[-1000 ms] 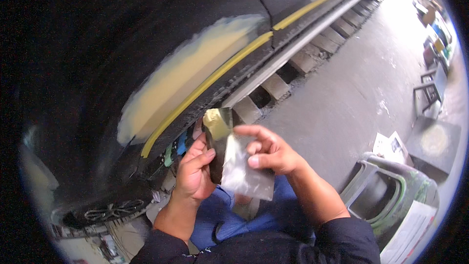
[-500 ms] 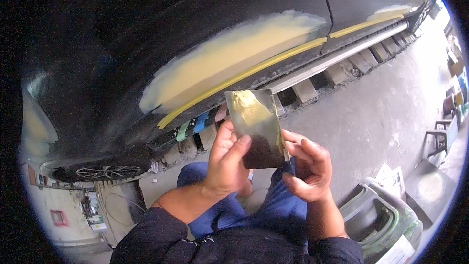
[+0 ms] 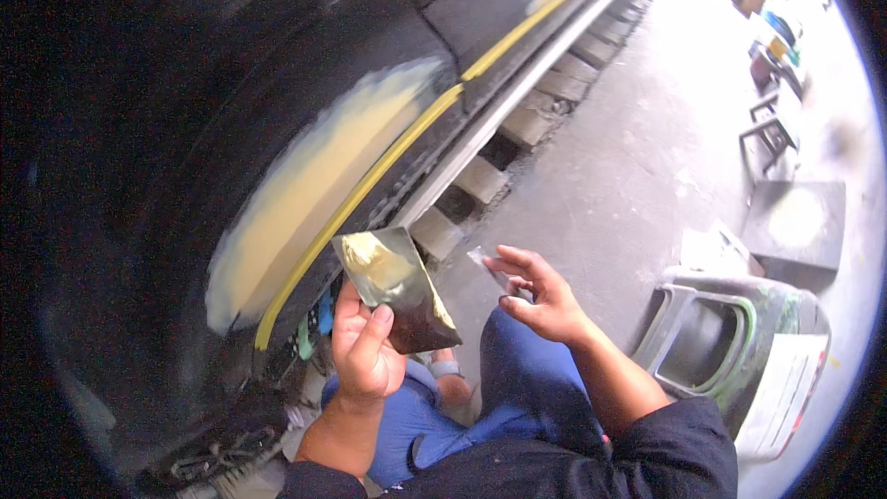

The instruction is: The person applies a yellowish body filler to a black car's side panel using a metal spreader, smoothing it along the lower door area. They then scrape excess filler from the spreader and wipe the tool with a cloth before continuing to spread and smooth the filler on the panel.

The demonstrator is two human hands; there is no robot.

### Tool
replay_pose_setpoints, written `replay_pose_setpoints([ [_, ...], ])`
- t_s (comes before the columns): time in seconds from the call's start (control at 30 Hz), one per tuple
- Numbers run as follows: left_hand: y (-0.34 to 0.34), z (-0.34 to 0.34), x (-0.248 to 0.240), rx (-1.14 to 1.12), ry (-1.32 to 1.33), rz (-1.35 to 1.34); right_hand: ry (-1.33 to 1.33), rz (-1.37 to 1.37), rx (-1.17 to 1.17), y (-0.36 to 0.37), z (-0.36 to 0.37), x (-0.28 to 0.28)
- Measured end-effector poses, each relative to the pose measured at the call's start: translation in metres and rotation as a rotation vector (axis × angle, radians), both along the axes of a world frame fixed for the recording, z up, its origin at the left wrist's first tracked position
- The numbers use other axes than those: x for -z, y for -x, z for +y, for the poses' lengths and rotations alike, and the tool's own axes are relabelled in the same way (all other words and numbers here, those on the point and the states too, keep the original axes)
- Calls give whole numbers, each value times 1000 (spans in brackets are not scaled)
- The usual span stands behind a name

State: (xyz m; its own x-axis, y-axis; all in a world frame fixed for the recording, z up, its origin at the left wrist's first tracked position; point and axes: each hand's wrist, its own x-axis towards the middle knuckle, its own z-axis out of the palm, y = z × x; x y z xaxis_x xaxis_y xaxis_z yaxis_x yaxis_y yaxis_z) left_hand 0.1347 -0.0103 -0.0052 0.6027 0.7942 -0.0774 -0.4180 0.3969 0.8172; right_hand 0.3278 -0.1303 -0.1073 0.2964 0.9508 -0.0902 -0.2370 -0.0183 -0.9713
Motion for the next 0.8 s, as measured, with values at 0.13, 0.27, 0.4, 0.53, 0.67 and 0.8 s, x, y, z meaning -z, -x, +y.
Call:
replay_pose_setpoints([
  [0.13, -11, 5, 5, 146, 50, 27, 110, 6, 92, -5, -20, -6],
  [0.27, -22, 5, 16, 159, 216, 67, 261, 16, 191, 4, -44, -30],
  [0.4, -20, -7, -16, 168, 315, 193, 415, 23, 327, 17, -73, -85],
  [0.53, -6, -27, -96, 228, 353, 281, 429, 250, 462, 31, -109, -151],
  [0.67, 2, -60, -206, 276, 384, 322, 343, 407, 481, 45, -144, -233],
  [0.8, 12, -96, -316, 277, 445, 269, 191, 771, 469, 50, -163, -327],
])
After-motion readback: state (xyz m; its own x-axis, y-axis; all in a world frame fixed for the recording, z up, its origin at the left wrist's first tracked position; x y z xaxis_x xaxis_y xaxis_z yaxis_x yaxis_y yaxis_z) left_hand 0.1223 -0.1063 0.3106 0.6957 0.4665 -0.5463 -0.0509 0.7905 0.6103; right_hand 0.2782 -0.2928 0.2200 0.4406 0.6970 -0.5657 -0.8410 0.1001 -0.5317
